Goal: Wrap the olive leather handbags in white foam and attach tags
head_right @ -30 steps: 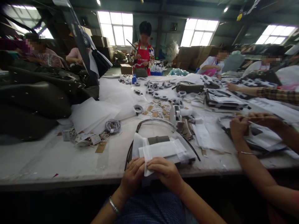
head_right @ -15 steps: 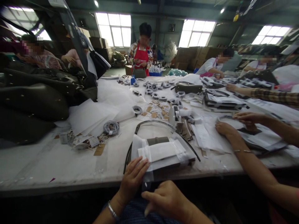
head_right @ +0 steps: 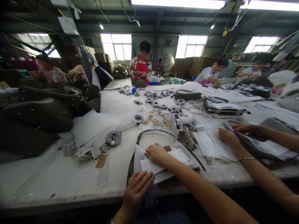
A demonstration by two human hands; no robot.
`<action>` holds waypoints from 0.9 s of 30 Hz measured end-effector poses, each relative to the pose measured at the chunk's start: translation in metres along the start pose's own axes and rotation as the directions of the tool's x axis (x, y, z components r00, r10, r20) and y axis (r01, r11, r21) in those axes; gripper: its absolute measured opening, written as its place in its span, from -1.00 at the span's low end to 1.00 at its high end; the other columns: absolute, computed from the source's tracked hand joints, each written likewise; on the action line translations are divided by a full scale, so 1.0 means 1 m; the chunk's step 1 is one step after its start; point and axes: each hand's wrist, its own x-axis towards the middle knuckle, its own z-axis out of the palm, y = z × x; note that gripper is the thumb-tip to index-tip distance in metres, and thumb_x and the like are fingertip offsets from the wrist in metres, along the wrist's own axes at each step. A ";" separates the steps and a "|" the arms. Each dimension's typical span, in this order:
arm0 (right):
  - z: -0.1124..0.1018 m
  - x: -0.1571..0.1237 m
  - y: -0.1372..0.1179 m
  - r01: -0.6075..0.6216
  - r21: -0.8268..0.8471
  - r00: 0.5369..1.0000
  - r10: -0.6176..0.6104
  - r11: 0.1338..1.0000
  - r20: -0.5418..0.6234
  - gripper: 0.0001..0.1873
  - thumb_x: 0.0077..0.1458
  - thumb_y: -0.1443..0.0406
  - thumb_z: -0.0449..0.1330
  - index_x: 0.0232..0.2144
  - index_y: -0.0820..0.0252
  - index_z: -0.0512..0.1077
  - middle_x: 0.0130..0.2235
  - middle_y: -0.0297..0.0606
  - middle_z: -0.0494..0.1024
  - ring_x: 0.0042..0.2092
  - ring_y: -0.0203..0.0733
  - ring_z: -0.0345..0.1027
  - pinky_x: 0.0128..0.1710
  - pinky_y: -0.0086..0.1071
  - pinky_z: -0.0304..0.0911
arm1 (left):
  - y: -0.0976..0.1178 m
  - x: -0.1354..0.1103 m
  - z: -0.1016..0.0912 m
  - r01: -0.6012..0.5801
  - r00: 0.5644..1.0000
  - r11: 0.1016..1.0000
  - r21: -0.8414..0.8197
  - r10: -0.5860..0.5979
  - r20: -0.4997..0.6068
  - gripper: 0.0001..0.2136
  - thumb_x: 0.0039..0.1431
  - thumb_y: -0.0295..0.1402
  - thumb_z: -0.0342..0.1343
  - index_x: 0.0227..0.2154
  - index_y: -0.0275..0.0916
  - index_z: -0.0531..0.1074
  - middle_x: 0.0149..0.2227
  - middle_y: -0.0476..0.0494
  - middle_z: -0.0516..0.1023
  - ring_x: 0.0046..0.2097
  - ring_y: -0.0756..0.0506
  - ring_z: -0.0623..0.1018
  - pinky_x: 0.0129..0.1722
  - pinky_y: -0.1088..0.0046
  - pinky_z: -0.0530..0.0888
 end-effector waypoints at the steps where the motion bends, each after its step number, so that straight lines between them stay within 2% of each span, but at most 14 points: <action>1: 0.002 0.004 -0.001 -0.007 -0.007 1.000 0.007 1.000 -0.007 -0.70 0.30 0.25 0.05 -0.25 0.19 0.58 -0.15 -0.05 0.62 -0.07 -0.04 0.48 0.11 -0.12 0.16 | 0.000 0.000 0.000 -0.001 1.000 1.000 0.003 0.001 0.005 -0.66 0.40 -0.48 -0.12 0.10 -0.13 0.42 0.06 0.04 0.57 0.13 -0.03 0.48 0.24 0.34 0.31; 4: 0.000 0.010 -0.004 -0.023 0.005 0.999 0.023 1.000 -0.036 -0.68 0.30 0.25 0.06 -0.33 0.24 0.58 -0.20 -0.01 0.62 -0.14 -0.03 0.50 0.04 -0.15 0.23 | -0.001 0.000 -0.001 -0.005 0.999 1.000 0.009 0.005 0.033 -0.65 0.39 -0.49 -0.11 0.12 -0.14 0.39 0.07 0.00 0.56 0.14 -0.05 0.48 0.22 0.31 0.34; 7: -0.006 -0.009 -0.009 -0.034 0.071 0.994 0.042 0.997 -0.105 -0.72 0.31 0.30 0.05 -0.10 0.22 0.54 -0.05 -0.05 0.59 -0.01 -0.06 0.46 0.10 -0.19 0.23 | -0.002 -0.001 -0.001 -0.004 0.998 1.000 -0.005 0.005 0.064 -0.65 0.37 -0.50 -0.07 0.14 -0.15 0.38 0.08 -0.02 0.55 0.14 -0.06 0.48 0.21 0.28 0.35; 9: -0.003 -0.043 -0.016 -0.017 0.165 0.957 0.064 0.986 -0.284 -0.65 0.32 0.32 0.03 0.10 0.16 0.40 0.09 -0.11 0.50 0.11 -0.11 0.38 0.15 -0.24 0.22 | -0.003 -0.001 -0.001 0.000 0.996 1.000 -0.019 0.002 0.086 -0.65 0.35 -0.50 -0.02 0.15 -0.16 0.36 0.09 -0.04 0.54 0.15 -0.07 0.48 0.21 0.27 0.35; 10: 0.002 -0.065 -0.021 0.016 0.214 0.909 0.075 0.977 -0.409 -0.62 0.33 0.32 0.03 0.16 0.13 0.34 0.12 -0.14 0.48 0.13 -0.14 0.36 0.16 -0.27 0.24 | -0.003 -0.001 -0.001 0.000 0.996 1.000 -0.025 0.003 0.092 -0.64 0.34 -0.50 0.00 0.15 -0.16 0.36 0.10 -0.04 0.53 0.15 -0.08 0.47 0.22 0.26 0.34; 12: 0.020 -0.114 -0.032 0.136 0.239 0.778 0.045 0.961 -0.627 -0.60 0.30 0.36 0.08 0.16 0.06 0.34 0.07 -0.18 0.52 0.11 -0.16 0.39 0.12 -0.28 0.31 | -0.004 -0.001 -0.001 -0.009 0.995 0.999 -0.036 0.012 0.100 -0.63 0.33 -0.49 0.02 0.16 -0.15 0.35 0.10 -0.06 0.53 0.16 -0.09 0.47 0.22 0.24 0.33; 13: 0.033 -0.138 -0.037 0.179 0.207 0.751 0.002 0.962 -0.660 -0.56 0.28 0.40 0.09 0.17 0.03 0.34 0.06 -0.19 0.53 0.09 -0.16 0.41 0.11 -0.28 0.33 | -0.005 0.000 -0.001 -0.013 0.994 0.999 -0.040 0.017 0.104 -0.63 0.32 -0.48 0.03 0.16 -0.15 0.35 0.10 -0.07 0.53 0.16 -0.09 0.47 0.22 0.24 0.33; 14: 0.048 -0.158 -0.042 0.199 0.161 0.750 -0.045 0.967 -0.659 -0.52 0.26 0.43 0.09 0.19 0.00 0.32 0.06 -0.20 0.54 0.09 -0.17 0.41 0.10 -0.27 0.34 | -0.005 0.001 -0.002 -0.016 0.994 0.999 -0.045 0.021 0.110 -0.63 0.32 -0.47 0.03 0.16 -0.16 0.35 0.10 -0.08 0.53 0.16 -0.10 0.47 0.22 0.24 0.33; 15: 0.063 -0.174 -0.046 0.207 0.113 0.773 -0.091 0.972 -0.628 -0.49 0.26 0.45 0.07 0.21 0.00 0.30 0.08 -0.20 0.53 0.12 -0.16 0.39 0.12 -0.24 0.33 | -0.005 0.002 -0.003 -0.018 0.993 0.999 -0.049 0.024 0.119 -0.63 0.33 -0.46 0.03 0.17 -0.16 0.34 0.10 -0.09 0.53 0.16 -0.10 0.47 0.22 0.24 0.33; 17: 0.095 -0.191 -0.050 0.202 -0.011 0.811 -0.173 0.979 -0.558 -0.48 0.27 0.46 0.05 0.23 0.02 0.29 0.11 -0.18 0.51 0.17 -0.11 0.33 0.17 -0.12 0.27 | -0.006 0.003 -0.004 -0.020 0.990 0.998 -0.053 0.027 0.140 -0.63 0.33 -0.44 0.03 0.18 -0.18 0.33 0.11 -0.11 0.53 0.16 -0.11 0.47 0.23 0.24 0.32; 19: 0.121 -0.190 -0.051 0.160 -0.133 0.812 -0.207 0.978 -0.545 -0.52 0.28 0.46 0.03 0.20 0.06 0.32 0.11 -0.16 0.51 0.18 -0.07 0.31 0.23 0.00 0.17 | -0.006 0.004 -0.005 -0.023 0.986 0.998 -0.054 0.031 0.161 -0.63 0.33 -0.42 0.03 0.18 -0.20 0.33 0.12 -0.12 0.52 0.16 -0.12 0.47 0.23 0.24 0.31; 22: 0.141 -0.170 -0.048 0.082 -0.219 0.741 -0.207 0.972 -0.639 -0.58 0.29 0.46 0.02 0.13 0.09 0.40 0.02 -0.19 0.57 0.11 -0.09 0.35 0.25 0.03 0.09 | -0.007 0.005 -0.006 -0.020 0.984 0.998 -0.053 0.029 0.177 -0.62 0.32 -0.40 0.05 0.18 -0.20 0.33 0.12 -0.14 0.51 0.15 -0.14 0.47 0.23 0.23 0.31; 25: 0.137 -0.153 -0.050 0.113 -0.193 0.657 -0.219 0.975 -0.722 -0.66 0.29 0.43 0.05 0.02 0.12 0.49 -0.08 -0.21 0.62 0.02 -0.13 0.40 0.21 -0.04 0.12 | -0.007 0.004 -0.007 -0.012 0.980 0.998 -0.058 0.023 0.196 -0.61 0.31 -0.41 0.05 0.18 -0.20 0.32 0.14 -0.13 0.49 0.16 -0.15 0.46 0.23 0.20 0.31; 27: 0.128 -0.148 -0.054 0.173 -0.156 0.625 -0.230 0.973 -0.746 -0.73 0.27 0.43 0.10 -0.07 0.14 0.53 -0.14 -0.23 0.64 -0.05 -0.16 0.43 0.15 -0.09 0.20 | -0.007 0.005 -0.008 -0.011 0.977 0.998 -0.060 0.024 0.212 -0.60 0.31 -0.43 0.04 0.19 -0.19 0.31 0.15 -0.12 0.48 0.17 -0.15 0.45 0.23 0.20 0.31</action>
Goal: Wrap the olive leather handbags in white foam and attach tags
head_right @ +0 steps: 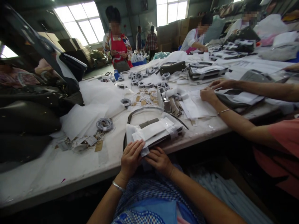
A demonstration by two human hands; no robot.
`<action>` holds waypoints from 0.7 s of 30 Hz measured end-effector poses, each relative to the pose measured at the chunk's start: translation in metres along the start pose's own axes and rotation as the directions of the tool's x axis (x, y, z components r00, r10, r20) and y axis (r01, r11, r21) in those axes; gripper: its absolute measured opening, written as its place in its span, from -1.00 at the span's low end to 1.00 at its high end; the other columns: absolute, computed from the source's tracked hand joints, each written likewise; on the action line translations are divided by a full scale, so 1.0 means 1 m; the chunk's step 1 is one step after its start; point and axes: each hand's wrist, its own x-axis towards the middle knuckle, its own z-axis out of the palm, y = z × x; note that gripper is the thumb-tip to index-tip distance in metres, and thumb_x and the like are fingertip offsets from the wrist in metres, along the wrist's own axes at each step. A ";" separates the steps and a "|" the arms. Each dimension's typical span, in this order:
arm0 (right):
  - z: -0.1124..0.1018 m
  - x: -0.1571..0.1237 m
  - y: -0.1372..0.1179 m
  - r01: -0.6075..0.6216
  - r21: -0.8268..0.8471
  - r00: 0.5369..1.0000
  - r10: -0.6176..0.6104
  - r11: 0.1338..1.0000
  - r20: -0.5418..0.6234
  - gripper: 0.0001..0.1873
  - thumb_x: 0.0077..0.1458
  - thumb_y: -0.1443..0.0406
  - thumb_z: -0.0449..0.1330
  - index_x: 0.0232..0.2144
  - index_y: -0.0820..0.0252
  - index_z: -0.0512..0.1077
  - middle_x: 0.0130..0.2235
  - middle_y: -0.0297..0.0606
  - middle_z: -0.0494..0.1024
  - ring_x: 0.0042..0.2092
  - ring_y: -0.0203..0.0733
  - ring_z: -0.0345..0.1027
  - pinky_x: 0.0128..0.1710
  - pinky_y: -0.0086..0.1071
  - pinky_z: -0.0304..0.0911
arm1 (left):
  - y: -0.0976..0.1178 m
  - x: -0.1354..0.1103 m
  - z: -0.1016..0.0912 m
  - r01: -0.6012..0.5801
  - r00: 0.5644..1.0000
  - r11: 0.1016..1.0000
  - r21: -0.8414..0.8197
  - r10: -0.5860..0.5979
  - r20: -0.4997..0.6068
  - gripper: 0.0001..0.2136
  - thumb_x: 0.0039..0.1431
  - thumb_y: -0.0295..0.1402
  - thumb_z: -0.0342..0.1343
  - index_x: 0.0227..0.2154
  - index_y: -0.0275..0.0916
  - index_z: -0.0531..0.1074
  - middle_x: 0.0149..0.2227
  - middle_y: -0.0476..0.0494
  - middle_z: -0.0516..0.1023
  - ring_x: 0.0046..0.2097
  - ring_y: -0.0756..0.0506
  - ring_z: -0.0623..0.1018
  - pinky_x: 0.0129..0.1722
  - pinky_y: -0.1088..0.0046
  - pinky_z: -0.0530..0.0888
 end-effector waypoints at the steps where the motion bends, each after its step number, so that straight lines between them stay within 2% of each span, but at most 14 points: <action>1: -0.002 0.004 -0.002 0.011 0.039 1.000 -0.011 0.999 -0.006 -0.76 0.26 0.42 0.12 -0.10 0.14 0.54 -0.16 -0.24 0.65 -0.07 -0.18 0.45 0.11 -0.12 0.24 | 0.000 0.000 0.000 -0.004 1.000 1.000 0.003 0.004 0.003 -0.60 0.31 -0.44 0.03 0.20 -0.19 0.31 0.16 -0.12 0.48 0.18 -0.15 0.45 0.24 0.20 0.31; 5: -0.012 0.012 -0.010 0.021 0.177 1.000 -0.021 0.984 -0.003 -0.79 0.26 0.42 0.13 -0.14 0.19 0.53 -0.20 -0.21 0.66 -0.11 -0.19 0.50 -0.04 -0.22 0.36 | 0.001 0.001 0.000 -0.026 0.999 0.999 0.036 0.026 -0.021 -0.59 0.31 -0.46 0.00 0.20 -0.20 0.30 0.15 -0.13 0.49 0.18 -0.14 0.45 0.25 0.20 0.30; 11: -0.026 0.004 -0.032 -0.173 0.322 0.985 0.172 0.931 0.032 -0.65 0.21 0.53 0.00 -0.15 0.16 0.51 -0.22 -0.25 0.66 -0.13 -0.20 0.53 -0.13 -0.33 0.45 | -0.002 -0.001 0.000 -0.043 0.999 0.996 0.072 0.044 -0.013 -0.58 0.31 -0.47 0.02 0.22 -0.18 0.28 0.14 -0.12 0.49 0.21 -0.14 0.43 0.23 0.20 0.34; 15: -0.042 -0.003 -0.045 -0.242 0.348 0.970 0.223 0.906 0.095 -0.65 0.20 0.51 0.00 -0.14 0.14 0.50 -0.20 -0.27 0.66 -0.12 -0.22 0.55 -0.11 -0.37 0.46 | -0.006 -0.003 0.000 -0.046 0.999 0.996 0.072 0.047 -0.007 -0.57 0.31 -0.49 0.02 0.23 -0.17 0.27 0.14 -0.12 0.49 0.19 -0.13 0.45 0.21 0.20 0.38; 21: -0.056 0.001 -0.049 -0.233 0.337 0.972 0.206 0.912 0.115 -0.61 0.16 0.52 -0.02 -0.13 0.13 0.49 -0.19 -0.31 0.67 -0.12 -0.25 0.56 -0.13 -0.43 0.46 | -0.007 -0.006 0.004 -0.041 0.999 0.997 0.063 0.041 -0.005 -0.55 0.31 -0.53 0.02 0.23 -0.14 0.26 0.14 -0.10 0.48 0.20 -0.13 0.44 0.19 0.20 0.40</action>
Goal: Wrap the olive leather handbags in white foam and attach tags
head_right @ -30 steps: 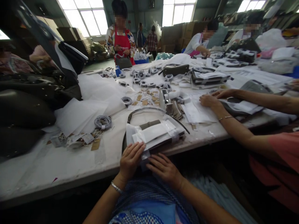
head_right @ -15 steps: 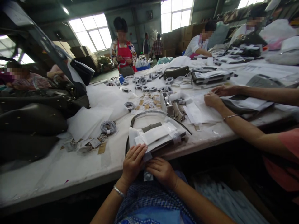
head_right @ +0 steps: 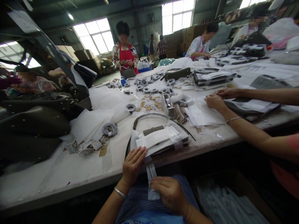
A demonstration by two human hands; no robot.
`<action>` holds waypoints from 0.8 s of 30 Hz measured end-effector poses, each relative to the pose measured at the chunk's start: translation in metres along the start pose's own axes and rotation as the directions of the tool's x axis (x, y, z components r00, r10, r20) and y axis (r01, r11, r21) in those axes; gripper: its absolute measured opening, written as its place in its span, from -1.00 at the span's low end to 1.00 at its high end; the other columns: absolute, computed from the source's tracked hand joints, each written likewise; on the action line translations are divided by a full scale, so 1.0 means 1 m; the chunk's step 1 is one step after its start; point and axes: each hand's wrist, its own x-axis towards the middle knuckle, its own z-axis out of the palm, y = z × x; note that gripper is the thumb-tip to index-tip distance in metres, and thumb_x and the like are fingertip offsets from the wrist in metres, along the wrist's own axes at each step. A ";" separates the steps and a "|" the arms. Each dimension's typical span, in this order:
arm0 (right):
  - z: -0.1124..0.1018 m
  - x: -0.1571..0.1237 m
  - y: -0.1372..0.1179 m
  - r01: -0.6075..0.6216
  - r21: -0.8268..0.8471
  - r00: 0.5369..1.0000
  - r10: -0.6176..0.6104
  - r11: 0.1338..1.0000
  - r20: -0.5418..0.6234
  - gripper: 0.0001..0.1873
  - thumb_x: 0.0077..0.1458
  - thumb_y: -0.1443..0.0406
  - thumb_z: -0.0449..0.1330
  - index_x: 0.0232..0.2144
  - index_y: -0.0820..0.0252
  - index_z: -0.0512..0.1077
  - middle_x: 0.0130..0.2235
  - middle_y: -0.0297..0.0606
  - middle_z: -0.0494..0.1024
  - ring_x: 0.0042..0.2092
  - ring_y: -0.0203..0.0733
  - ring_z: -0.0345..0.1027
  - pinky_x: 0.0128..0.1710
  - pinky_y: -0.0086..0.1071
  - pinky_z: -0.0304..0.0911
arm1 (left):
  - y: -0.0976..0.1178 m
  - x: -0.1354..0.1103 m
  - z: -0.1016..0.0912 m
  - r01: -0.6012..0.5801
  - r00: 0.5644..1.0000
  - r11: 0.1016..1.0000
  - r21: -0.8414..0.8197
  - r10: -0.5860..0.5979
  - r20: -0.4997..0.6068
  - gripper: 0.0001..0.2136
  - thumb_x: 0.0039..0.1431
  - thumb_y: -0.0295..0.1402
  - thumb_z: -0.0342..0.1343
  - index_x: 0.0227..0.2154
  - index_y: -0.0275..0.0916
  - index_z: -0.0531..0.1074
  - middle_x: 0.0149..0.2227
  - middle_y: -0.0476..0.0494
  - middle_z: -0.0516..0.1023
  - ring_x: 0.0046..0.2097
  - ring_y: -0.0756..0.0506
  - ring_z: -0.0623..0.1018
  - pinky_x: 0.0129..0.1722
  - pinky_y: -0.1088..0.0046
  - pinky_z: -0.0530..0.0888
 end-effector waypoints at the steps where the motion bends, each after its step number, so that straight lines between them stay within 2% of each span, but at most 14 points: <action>1: -0.002 0.003 -0.001 0.006 0.004 1.000 -0.006 1.000 0.007 -0.61 0.16 0.52 -0.03 -0.13 0.13 0.49 -0.19 -0.31 0.67 -0.12 -0.25 0.56 -0.11 -0.43 0.45 | 0.000 -0.001 0.000 0.001 1.000 1.000 -0.007 -0.001 0.003 -0.55 0.31 -0.53 0.01 0.23 -0.14 0.26 0.15 -0.10 0.48 0.20 -0.14 0.44 0.20 0.19 0.39; 8: -0.018 0.036 -0.002 0.123 0.013 0.992 -0.123 0.992 0.033 -0.70 0.23 0.48 0.04 -0.10 0.18 0.49 -0.19 -0.26 0.66 -0.10 -0.25 0.54 -0.10 -0.41 0.43 | -0.005 -0.001 -0.008 -0.043 0.997 0.996 -0.079 0.048 0.062 -0.58 0.33 -0.47 0.00 0.22 -0.10 0.27 0.16 -0.07 0.47 0.22 -0.09 0.41 0.24 0.24 0.35; 14: -0.026 0.065 0.000 0.111 -0.003 0.993 -0.110 0.994 0.047 -0.72 0.27 0.46 0.04 -0.12 0.17 0.50 -0.20 -0.23 0.65 -0.09 -0.22 0.52 -0.06 -0.34 0.39 | -0.003 0.001 -0.009 0.013 0.998 0.991 -0.135 -0.004 0.067 -0.60 0.33 -0.45 -0.01 0.20 -0.09 0.30 0.17 -0.06 0.46 0.21 -0.09 0.42 0.23 0.22 0.36; 17: -0.029 0.066 -0.005 0.113 0.093 0.970 -0.130 0.989 0.206 -0.80 0.32 0.27 0.08 -0.17 0.16 0.51 -0.28 -0.26 0.65 -0.20 -0.24 0.54 -0.04 -0.34 0.38 | -0.002 0.000 -0.008 0.020 0.997 0.990 -0.141 -0.010 0.073 -0.58 0.32 -0.45 0.02 0.21 -0.09 0.28 0.16 -0.07 0.47 0.21 -0.10 0.42 0.23 0.22 0.36; 19: -0.031 0.064 -0.006 0.082 0.135 0.945 -0.120 0.987 0.305 -0.73 0.27 0.10 0.15 -0.17 0.14 0.50 -0.32 -0.29 0.64 -0.27 -0.25 0.54 -0.02 -0.33 0.37 | -0.002 -0.001 -0.008 0.022 0.997 0.990 -0.141 -0.012 0.072 -0.56 0.31 -0.46 0.04 0.22 -0.08 0.27 0.16 -0.07 0.47 0.21 -0.10 0.42 0.24 0.22 0.36; 21: -0.032 0.065 -0.002 0.028 0.050 0.966 -0.040 0.998 0.256 -0.75 0.24 0.12 0.19 -0.15 0.12 0.49 -0.29 -0.29 0.64 -0.25 -0.22 0.53 0.00 -0.30 0.35 | -0.002 -0.002 -0.007 0.022 0.998 0.990 -0.141 -0.013 0.064 -0.56 0.31 -0.47 0.04 0.22 -0.09 0.26 0.17 -0.06 0.46 0.21 -0.10 0.42 0.23 0.22 0.36; 24: -0.029 0.074 0.013 -0.074 -0.181 0.995 0.085 0.981 0.051 -0.83 0.25 0.26 0.19 -0.11 0.10 0.48 -0.18 -0.23 0.62 -0.12 -0.13 0.49 0.01 -0.22 0.34 | -0.003 -0.003 -0.006 0.008 1.000 0.990 -0.140 -0.004 0.028 -0.57 0.31 -0.47 0.04 0.21 -0.11 0.28 0.15 -0.08 0.48 0.20 -0.10 0.44 0.21 0.22 0.39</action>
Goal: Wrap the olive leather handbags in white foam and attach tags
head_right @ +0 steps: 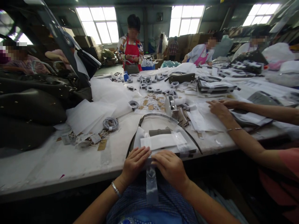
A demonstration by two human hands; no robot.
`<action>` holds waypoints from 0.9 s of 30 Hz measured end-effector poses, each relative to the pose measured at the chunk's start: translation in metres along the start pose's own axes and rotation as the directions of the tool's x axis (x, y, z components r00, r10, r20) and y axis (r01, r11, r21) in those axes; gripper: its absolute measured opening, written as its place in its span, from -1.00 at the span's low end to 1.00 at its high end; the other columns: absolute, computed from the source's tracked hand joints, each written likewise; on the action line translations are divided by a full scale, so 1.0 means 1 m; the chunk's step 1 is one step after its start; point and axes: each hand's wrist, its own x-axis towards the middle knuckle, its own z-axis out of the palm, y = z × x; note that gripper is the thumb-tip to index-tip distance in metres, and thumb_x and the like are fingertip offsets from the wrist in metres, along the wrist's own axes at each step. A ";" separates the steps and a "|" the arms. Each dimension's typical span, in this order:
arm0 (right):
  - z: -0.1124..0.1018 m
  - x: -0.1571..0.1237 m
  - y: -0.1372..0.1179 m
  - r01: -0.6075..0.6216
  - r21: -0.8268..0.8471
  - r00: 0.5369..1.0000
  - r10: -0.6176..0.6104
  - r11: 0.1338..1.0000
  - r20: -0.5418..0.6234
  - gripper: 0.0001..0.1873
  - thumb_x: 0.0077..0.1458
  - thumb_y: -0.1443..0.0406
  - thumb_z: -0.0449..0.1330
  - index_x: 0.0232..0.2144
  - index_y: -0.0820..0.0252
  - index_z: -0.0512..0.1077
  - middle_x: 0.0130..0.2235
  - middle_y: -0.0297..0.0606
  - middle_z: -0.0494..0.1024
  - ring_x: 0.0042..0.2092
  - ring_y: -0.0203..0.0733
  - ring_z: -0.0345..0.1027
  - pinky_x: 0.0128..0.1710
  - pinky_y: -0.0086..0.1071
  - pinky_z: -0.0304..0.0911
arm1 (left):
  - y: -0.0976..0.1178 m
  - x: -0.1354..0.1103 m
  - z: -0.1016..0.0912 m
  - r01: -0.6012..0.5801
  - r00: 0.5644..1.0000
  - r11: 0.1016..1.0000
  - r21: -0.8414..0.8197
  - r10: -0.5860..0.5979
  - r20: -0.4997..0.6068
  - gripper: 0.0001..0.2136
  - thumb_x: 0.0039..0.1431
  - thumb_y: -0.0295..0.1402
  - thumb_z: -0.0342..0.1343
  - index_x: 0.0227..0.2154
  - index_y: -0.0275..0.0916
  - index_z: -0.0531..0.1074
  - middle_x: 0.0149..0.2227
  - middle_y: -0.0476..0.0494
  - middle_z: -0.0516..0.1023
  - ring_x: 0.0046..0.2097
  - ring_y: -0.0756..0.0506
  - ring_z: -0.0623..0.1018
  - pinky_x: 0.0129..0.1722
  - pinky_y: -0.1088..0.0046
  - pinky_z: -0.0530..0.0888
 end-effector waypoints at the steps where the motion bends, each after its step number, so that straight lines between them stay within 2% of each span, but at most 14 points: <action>1: 0.003 0.004 0.004 -0.029 -0.057 0.999 0.028 0.998 -0.021 -0.81 0.23 0.26 0.20 -0.09 0.10 0.48 -0.16 -0.21 0.61 -0.10 -0.10 0.47 0.00 -0.20 0.33 | 0.000 0.000 0.001 -0.003 1.000 1.000 -0.003 0.003 -0.010 -0.58 0.31 -0.47 0.04 0.21 -0.12 0.29 0.14 -0.10 0.49 0.19 -0.11 0.45 0.20 0.21 0.39; 4: 0.016 0.012 0.013 -0.049 -0.153 0.999 0.051 0.987 0.006 -0.80 0.20 0.22 0.23 -0.12 0.11 0.48 -0.17 -0.19 0.58 -0.10 -0.05 0.43 -0.03 -0.17 0.29 | 0.000 0.001 0.002 0.005 1.000 1.000 -0.017 -0.005 -0.014 -0.59 0.31 -0.44 0.06 0.20 -0.13 0.29 0.13 -0.12 0.50 0.18 -0.12 0.46 0.20 0.21 0.40; 7: 0.027 0.012 0.014 -0.056 -0.209 0.998 0.055 0.976 -0.013 -0.88 0.24 0.33 0.15 -0.19 0.13 0.48 -0.23 -0.22 0.56 -0.13 -0.07 0.39 -0.05 -0.18 0.21 | 0.001 0.004 -0.002 0.032 0.999 0.998 -0.061 -0.032 -0.003 -0.59 0.29 -0.41 0.09 0.18 -0.13 0.32 0.13 -0.11 0.50 0.16 -0.12 0.47 0.20 0.20 0.40; 13: 0.039 0.003 0.013 -0.082 -0.251 0.990 0.049 0.964 -0.134 -0.82 0.25 0.42 0.08 -0.28 0.15 0.48 -0.31 -0.25 0.54 -0.18 -0.11 0.37 -0.09 -0.23 0.17 | 0.005 0.015 -0.025 0.161 0.974 0.953 -0.258 -0.111 0.199 -0.41 0.16 -0.37 0.18 0.26 -0.19 0.20 0.22 -0.17 0.40 0.25 -0.19 0.36 0.25 0.12 0.35; 15: 0.042 0.001 0.013 -0.089 -0.251 0.985 0.048 0.964 -0.165 -0.82 0.24 0.43 0.09 -0.31 0.14 0.48 -0.33 -0.26 0.53 -0.21 -0.13 0.37 -0.10 -0.24 0.17 | 0.005 0.014 -0.023 0.162 0.981 0.948 -0.273 -0.126 0.145 -0.51 0.19 -0.33 0.18 0.18 -0.15 0.31 0.18 -0.15 0.45 0.22 -0.19 0.41 0.22 0.11 0.37; 17: 0.046 -0.001 0.013 -0.094 -0.253 0.981 0.047 0.963 -0.187 -0.81 0.24 0.43 0.10 -0.34 0.14 0.48 -0.36 -0.27 0.53 -0.23 -0.15 0.37 -0.11 -0.25 0.18 | 0.003 0.011 -0.014 0.126 0.992 0.960 -0.250 -0.123 0.025 -0.69 0.25 -0.36 0.14 0.06 -0.10 0.43 0.10 -0.11 0.53 0.16 -0.16 0.48 0.17 0.13 0.42; 19: 0.047 -0.001 0.014 -0.092 -0.248 0.980 0.044 0.964 -0.193 -0.82 0.24 0.42 0.11 -0.34 0.13 0.49 -0.37 -0.28 0.53 -0.23 -0.17 0.37 -0.10 -0.25 0.19 | -0.002 0.006 -0.004 0.076 0.993 0.974 -0.215 -0.092 -0.069 -0.74 0.27 -0.41 0.12 -0.01 -0.08 0.48 0.05 -0.09 0.57 0.12 -0.15 0.51 0.14 0.14 0.45; 23: 0.040 -0.003 0.020 -0.022 -0.218 0.989 -0.010 0.976 -0.146 -0.79 0.25 0.43 0.11 -0.24 0.10 0.52 -0.31 -0.29 0.59 -0.16 -0.18 0.43 -0.05 -0.24 0.25 | -0.011 0.001 0.004 -0.042 0.995 0.986 -0.162 0.026 -0.098 -0.69 0.28 -0.47 0.09 0.05 -0.10 0.45 0.05 -0.09 0.57 0.14 -0.13 0.50 0.15 0.15 0.45; 27: 0.024 -0.026 0.025 0.156 -0.226 0.985 -0.167 0.962 -0.032 -0.59 0.26 0.50 0.03 0.07 0.13 0.43 0.01 -0.19 0.57 0.12 -0.13 0.36 0.15 -0.14 0.24 | -0.014 0.002 -0.001 -0.086 0.992 0.988 -0.126 0.074 -0.098 -0.69 0.30 -0.47 0.06 0.07 -0.11 0.43 0.03 -0.11 0.58 0.15 -0.13 0.49 0.15 0.17 0.45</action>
